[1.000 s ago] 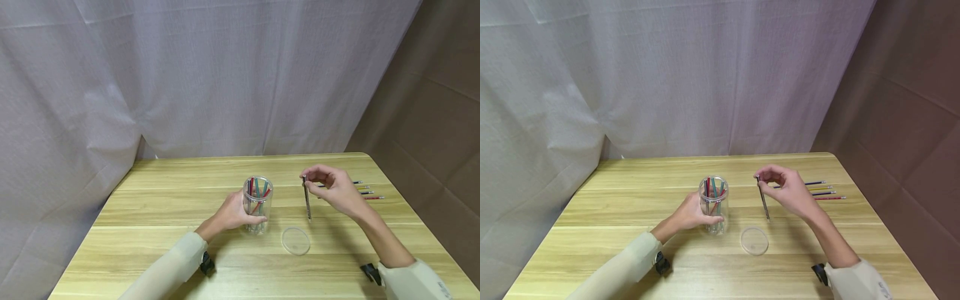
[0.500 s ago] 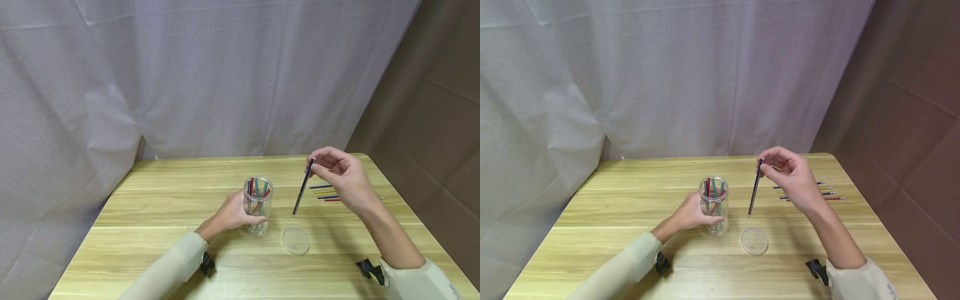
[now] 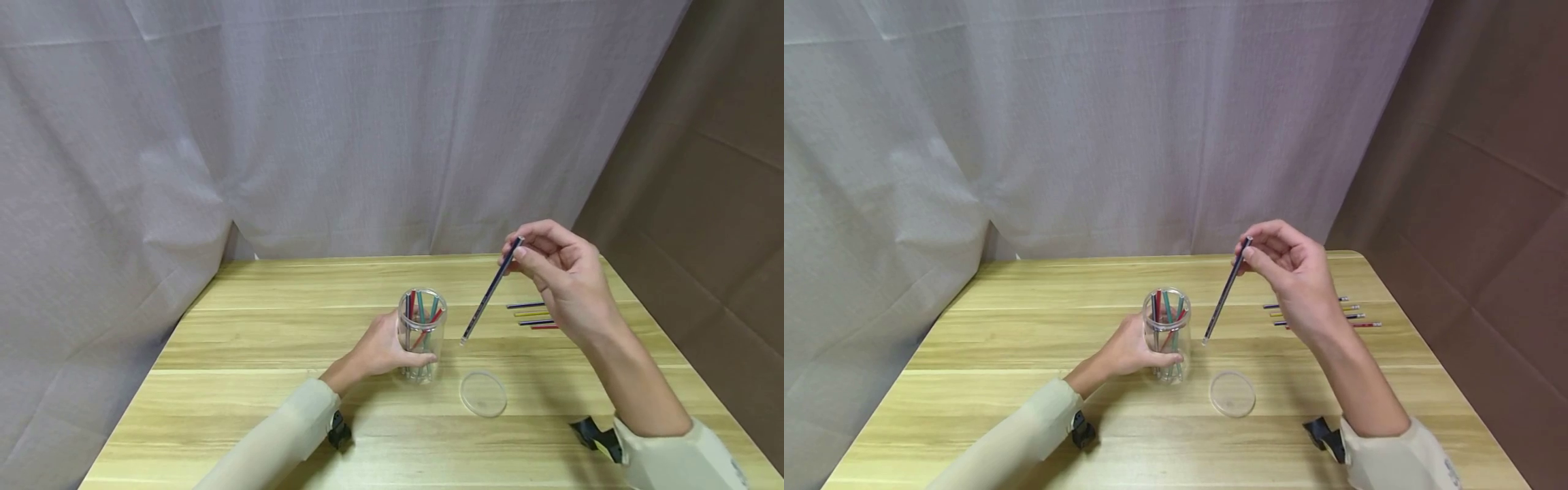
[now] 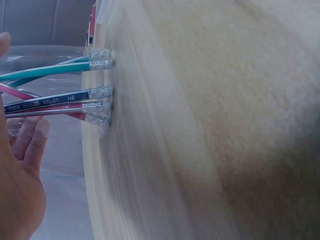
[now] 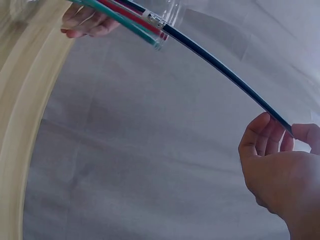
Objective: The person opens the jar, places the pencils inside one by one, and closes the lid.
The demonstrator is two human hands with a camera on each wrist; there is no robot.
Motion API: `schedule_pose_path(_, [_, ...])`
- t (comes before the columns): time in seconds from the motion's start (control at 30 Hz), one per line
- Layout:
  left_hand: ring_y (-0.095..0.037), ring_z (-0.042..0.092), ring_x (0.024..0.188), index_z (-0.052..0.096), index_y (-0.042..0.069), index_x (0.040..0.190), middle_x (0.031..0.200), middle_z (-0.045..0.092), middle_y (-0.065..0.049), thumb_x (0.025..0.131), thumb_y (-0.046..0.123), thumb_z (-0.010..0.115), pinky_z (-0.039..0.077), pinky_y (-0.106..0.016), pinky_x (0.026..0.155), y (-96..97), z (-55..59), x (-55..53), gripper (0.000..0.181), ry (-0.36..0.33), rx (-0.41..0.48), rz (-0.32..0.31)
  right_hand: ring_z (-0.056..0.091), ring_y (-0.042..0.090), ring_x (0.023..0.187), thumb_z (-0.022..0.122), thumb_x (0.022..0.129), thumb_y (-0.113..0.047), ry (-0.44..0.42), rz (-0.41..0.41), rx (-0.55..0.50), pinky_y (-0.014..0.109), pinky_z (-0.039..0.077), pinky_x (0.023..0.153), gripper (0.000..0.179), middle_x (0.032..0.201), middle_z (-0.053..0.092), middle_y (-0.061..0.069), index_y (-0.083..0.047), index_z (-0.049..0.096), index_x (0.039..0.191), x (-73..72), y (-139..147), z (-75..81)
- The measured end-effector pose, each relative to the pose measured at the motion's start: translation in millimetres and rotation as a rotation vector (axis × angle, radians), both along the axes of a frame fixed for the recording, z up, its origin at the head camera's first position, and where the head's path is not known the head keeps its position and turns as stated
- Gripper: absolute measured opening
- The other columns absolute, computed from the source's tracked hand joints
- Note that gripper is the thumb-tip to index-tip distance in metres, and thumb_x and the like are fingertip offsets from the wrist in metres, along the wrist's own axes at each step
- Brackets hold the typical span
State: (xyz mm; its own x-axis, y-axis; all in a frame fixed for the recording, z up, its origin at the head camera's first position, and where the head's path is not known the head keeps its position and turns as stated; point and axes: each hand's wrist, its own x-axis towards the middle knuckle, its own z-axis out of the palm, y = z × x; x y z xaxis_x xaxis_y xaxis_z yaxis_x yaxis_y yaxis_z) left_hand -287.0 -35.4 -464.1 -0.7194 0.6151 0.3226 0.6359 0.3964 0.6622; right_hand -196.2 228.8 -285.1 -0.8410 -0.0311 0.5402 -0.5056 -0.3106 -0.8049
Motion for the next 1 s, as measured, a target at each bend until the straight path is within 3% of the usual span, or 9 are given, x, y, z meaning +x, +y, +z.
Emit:
schedule_pose_path(0.37, [-0.011, 0.067, 0.104, 0.057, 0.014, 0.142, 0.117, 0.073, 0.009, 0.077, 0.048, 0.094, 0.057, -0.034, 0.093, -0.4, -0.4, 0.4, 0.082, -0.002, 0.006, -0.007, 0.069, 0.026, 0.09, 0.055, 0.101, 0.017, 0.034, -0.016, -0.159, 0.031, 0.061, 0.082, 0.013, 0.099, 0.07, 0.019, 0.01, 0.064, 0.108, -1.6, -17, 17.0])
schedule_pose_path(0.6, [-0.009, 0.066, 0.098, 0.058, 0.02, 0.139, 0.111, 0.072, 0.012, 0.076, 0.049, 0.094, 0.057, -0.031, 0.089, -0.9, 0.6, 1.3, 0.078, 0.006, 0.008, -0.004, 0.069, 0.025, 0.089, 0.06, 0.1, 0.016, 0.041, -0.053, -0.208, 0.03, 0.061, 0.082, 0.012, 0.097, 0.069, 0.017, 0.009, 0.065, 0.107, -8.2, -32, 20.0])
schedule_pose_path(1.0, [-0.012, 0.067, 0.096, 0.058, 0.023, 0.138, 0.108, 0.072, 0.012, 0.076, 0.047, 0.094, 0.057, -0.03, 0.088, -1.0, 1.3, 3.4, 0.076, 0.006, 0.005, 0.005, 0.07, 0.023, 0.089, 0.06, 0.1, 0.015, -0.029, -0.117, -0.093, 0.03, 0.061, 0.081, 0.015, 0.097, 0.069, 0.013, 0.004, 0.067, 0.107, -24.4, -44, -1.5])
